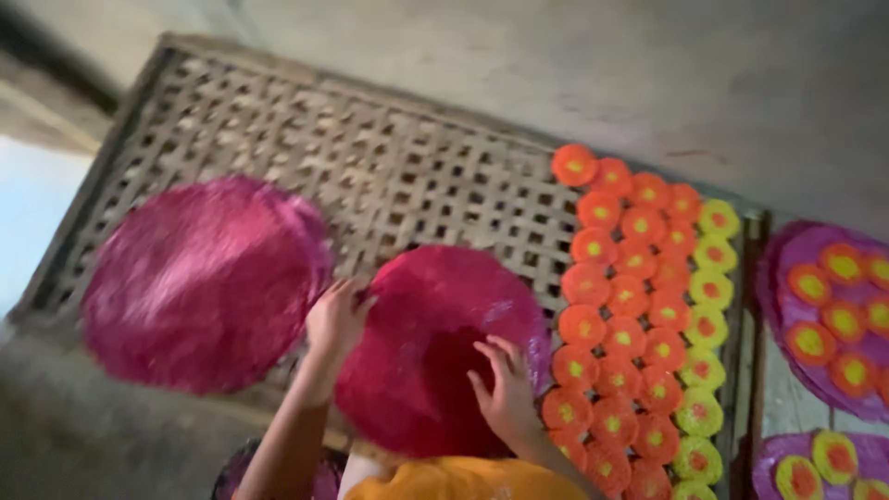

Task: The person attaches small yellow and orange circular paper ornaments onto larger circular pink bases by hand on a woven wooden surface.

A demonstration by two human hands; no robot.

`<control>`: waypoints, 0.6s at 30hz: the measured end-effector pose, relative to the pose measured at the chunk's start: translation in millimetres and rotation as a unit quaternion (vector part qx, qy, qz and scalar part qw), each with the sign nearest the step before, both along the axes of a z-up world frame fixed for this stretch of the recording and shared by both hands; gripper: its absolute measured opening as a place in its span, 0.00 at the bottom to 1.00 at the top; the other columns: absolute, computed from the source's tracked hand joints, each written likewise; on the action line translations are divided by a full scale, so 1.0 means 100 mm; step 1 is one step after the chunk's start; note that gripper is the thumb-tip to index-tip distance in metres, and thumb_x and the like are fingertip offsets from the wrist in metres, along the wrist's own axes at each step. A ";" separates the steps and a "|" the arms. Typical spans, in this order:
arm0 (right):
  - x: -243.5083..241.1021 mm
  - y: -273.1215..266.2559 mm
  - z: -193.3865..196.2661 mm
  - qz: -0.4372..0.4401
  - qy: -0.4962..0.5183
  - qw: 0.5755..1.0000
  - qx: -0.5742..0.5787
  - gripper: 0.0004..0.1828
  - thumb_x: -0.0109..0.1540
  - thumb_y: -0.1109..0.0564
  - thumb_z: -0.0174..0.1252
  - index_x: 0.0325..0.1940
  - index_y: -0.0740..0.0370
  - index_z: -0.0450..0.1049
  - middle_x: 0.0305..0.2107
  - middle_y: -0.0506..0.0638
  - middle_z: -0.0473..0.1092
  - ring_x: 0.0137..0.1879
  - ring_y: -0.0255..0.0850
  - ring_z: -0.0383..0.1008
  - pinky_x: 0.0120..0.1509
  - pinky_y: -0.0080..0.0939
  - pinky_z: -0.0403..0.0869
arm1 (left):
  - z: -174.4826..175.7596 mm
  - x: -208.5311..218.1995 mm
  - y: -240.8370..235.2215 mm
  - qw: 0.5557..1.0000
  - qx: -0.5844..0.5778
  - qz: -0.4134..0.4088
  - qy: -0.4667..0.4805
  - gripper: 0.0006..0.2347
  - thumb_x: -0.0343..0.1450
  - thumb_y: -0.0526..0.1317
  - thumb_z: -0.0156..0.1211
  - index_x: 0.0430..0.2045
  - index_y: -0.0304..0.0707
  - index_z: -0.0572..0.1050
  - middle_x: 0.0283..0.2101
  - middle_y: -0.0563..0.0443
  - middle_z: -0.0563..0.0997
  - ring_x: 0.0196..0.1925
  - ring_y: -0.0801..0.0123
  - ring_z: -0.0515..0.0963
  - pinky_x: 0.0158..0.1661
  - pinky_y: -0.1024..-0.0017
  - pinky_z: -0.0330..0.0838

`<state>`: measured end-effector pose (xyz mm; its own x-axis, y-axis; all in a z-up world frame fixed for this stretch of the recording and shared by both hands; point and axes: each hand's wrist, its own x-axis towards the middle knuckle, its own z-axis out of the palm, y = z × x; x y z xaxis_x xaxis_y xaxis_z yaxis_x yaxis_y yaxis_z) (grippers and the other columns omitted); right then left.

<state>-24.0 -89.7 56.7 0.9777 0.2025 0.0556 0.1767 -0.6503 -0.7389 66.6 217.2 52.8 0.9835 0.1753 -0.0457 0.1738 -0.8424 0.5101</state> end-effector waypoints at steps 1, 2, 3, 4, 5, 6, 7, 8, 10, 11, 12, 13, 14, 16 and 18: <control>-0.03 0.03 -0.01 0.001 -0.018 1.000 -0.001 0.24 0.62 0.56 0.63 0.62 0.61 0.70 0.59 0.60 0.63 0.65 0.63 0.64 0.65 0.59 0.69 | 0.04 -0.04 0.01 0.999 -0.011 0.001 -0.044 0.11 0.68 0.45 0.66 0.40 0.47 0.80 0.39 0.48 0.82 0.42 0.50 0.81 0.39 0.55 0.75; -0.07 0.06 -0.01 0.002 -0.035 0.999 -0.002 0.23 0.62 0.56 0.63 0.60 0.62 0.70 0.59 0.60 0.63 0.65 0.62 0.65 0.65 0.59 0.69 | 0.08 -0.12 0.04 0.996 -0.020 0.003 -0.089 0.08 0.69 0.44 0.65 0.39 0.46 0.80 0.39 0.47 0.83 0.41 0.49 0.82 0.39 0.55 0.75; -0.09 0.09 -0.03 0.009 -0.052 0.999 -0.005 0.22 0.62 0.56 0.62 0.60 0.62 0.70 0.59 0.60 0.63 0.64 0.62 0.65 0.65 0.58 0.70 | 0.13 -0.22 0.10 0.994 -0.009 0.015 -0.107 0.07 0.71 0.42 0.63 0.40 0.47 0.80 0.39 0.47 0.83 0.40 0.49 0.82 0.38 0.54 0.75; -0.12 0.11 -0.03 0.012 -0.068 0.998 -0.009 0.22 0.63 0.56 0.62 0.60 0.62 0.70 0.59 0.61 0.63 0.64 0.62 0.65 0.64 0.57 0.70 | 0.18 -0.30 0.16 0.992 0.001 0.023 -0.123 0.06 0.72 0.41 0.62 0.41 0.47 0.80 0.38 0.47 0.83 0.38 0.48 0.82 0.37 0.54 0.75; -0.15 0.12 -0.03 0.014 -0.085 0.996 -0.013 0.21 0.63 0.56 0.62 0.60 0.62 0.70 0.58 0.61 0.64 0.64 0.62 0.66 0.64 0.56 0.71 | 0.22 -0.36 0.25 0.990 0.010 0.031 -0.139 0.06 0.74 0.40 0.61 0.42 0.47 0.81 0.37 0.47 0.83 0.36 0.48 0.82 0.36 0.54 0.74; -0.16 0.15 -0.03 0.007 -0.094 0.995 -0.018 0.21 0.63 0.56 0.61 0.60 0.62 0.70 0.58 0.61 0.64 0.64 0.62 0.66 0.64 0.56 0.70 | 0.27 -0.39 0.39 0.984 -0.004 0.053 -0.171 0.05 0.74 0.39 0.61 0.41 0.46 0.80 0.36 0.46 0.83 0.35 0.49 0.83 0.35 0.56 0.75; -0.16 0.19 -0.03 -0.001 -0.104 0.994 -0.024 0.21 0.63 0.57 0.61 0.60 0.62 0.70 0.57 0.61 0.65 0.63 0.62 0.66 0.64 0.56 0.70 | 0.31 -0.45 0.57 0.976 -0.018 0.075 -0.203 0.04 0.74 0.38 0.60 0.39 0.45 0.80 0.34 0.45 0.82 0.34 0.49 0.83 0.34 0.57 0.75; -0.17 0.22 -0.04 -0.013 -0.114 0.993 -0.030 0.21 0.63 0.57 0.60 0.60 0.62 0.71 0.56 0.60 0.66 0.63 0.61 0.67 0.64 0.56 0.70 | 0.32 -0.48 0.75 0.967 -0.032 0.093 -0.236 0.04 0.73 0.37 0.60 0.38 0.44 0.80 0.33 0.44 0.82 0.33 0.50 0.83 0.33 0.59 0.76; -0.17 0.30 -0.07 -0.024 -0.142 0.989 -0.020 0.21 0.63 0.56 0.60 0.59 0.63 0.70 0.55 0.60 0.67 0.63 0.60 0.67 0.64 0.56 0.70 | 0.31 -0.50 1.32 0.965 -0.058 0.205 -0.153 0.05 0.75 0.35 0.53 0.36 0.45 0.78 0.29 0.49 0.83 0.27 0.57 0.83 0.25 0.61 0.75; -0.18 0.33 -0.07 -0.031 -0.154 0.987 -0.016 0.21 0.63 0.56 0.60 0.59 0.63 0.70 0.54 0.59 0.67 0.63 0.60 0.67 0.64 0.56 0.70 | 0.29 -0.55 1.64 0.953 0.001 0.199 -0.227 0.05 0.76 0.33 0.53 0.37 0.41 0.77 0.31 0.44 0.81 0.30 0.54 0.82 0.30 0.59 0.75; -0.19 0.39 -0.07 -0.038 -0.158 0.986 -0.025 0.20 0.64 0.56 0.60 0.58 0.64 0.70 0.54 0.60 0.67 0.63 0.60 0.67 0.64 0.56 0.70 | 0.28 -0.58 1.97 0.935 0.059 0.183 -0.299 0.04 0.76 0.31 0.54 0.38 0.38 0.77 0.33 0.39 0.80 0.32 0.50 0.81 0.35 0.56 0.74; -0.19 0.43 -0.05 -0.045 -0.162 0.985 -0.035 0.19 0.65 0.55 0.60 0.58 0.64 0.70 0.54 0.60 0.67 0.63 0.60 0.68 0.64 0.56 0.70 | 0.26 -0.65 2.27 0.926 0.059 0.200 -0.314 0.04 0.76 0.32 0.53 0.39 0.38 0.77 0.33 0.39 0.80 0.33 0.49 0.82 0.35 0.56 0.74; -0.15 0.49 -0.03 -0.057 -0.171 0.983 -0.043 0.18 0.66 0.55 0.60 0.57 0.64 0.70 0.54 0.60 0.67 0.64 0.60 0.68 0.65 0.56 0.69 | 0.26 -0.67 2.57 0.917 0.059 0.212 -0.333 0.05 0.76 0.33 0.53 0.40 0.38 0.77 0.34 0.39 0.81 0.34 0.48 0.82 0.35 0.55 0.74; -0.10 0.57 -0.01 -0.104 -0.187 0.975 -0.057 0.16 0.67 0.56 0.59 0.57 0.64 0.70 0.55 0.60 0.67 0.64 0.60 0.68 0.65 0.55 0.71 | 0.21 -0.68 3.07 0.907 0.111 0.227 -0.337 0.05 0.79 0.37 0.56 0.42 0.38 0.79 0.35 0.37 0.81 0.37 0.43 0.82 0.35 0.51 0.72; -0.09 0.63 0.00 -0.149 -0.144 0.978 -0.033 0.16 0.67 0.55 0.58 0.57 0.64 0.70 0.55 0.60 0.67 0.64 0.59 0.68 0.60 0.52 0.74 | 0.17 -0.71 3.48 0.915 0.146 0.217 -0.307 0.07 0.82 0.40 0.54 0.41 0.38 0.77 0.33 0.41 0.82 0.38 0.45 0.82 0.46 0.50 0.75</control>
<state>-32.8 -26.9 56.5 0.9393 -0.0766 0.3345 0.1674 -0.7488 -0.6414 -4.3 565.1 69.4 0.6435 0.4718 0.6027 0.2807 -0.8780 0.3876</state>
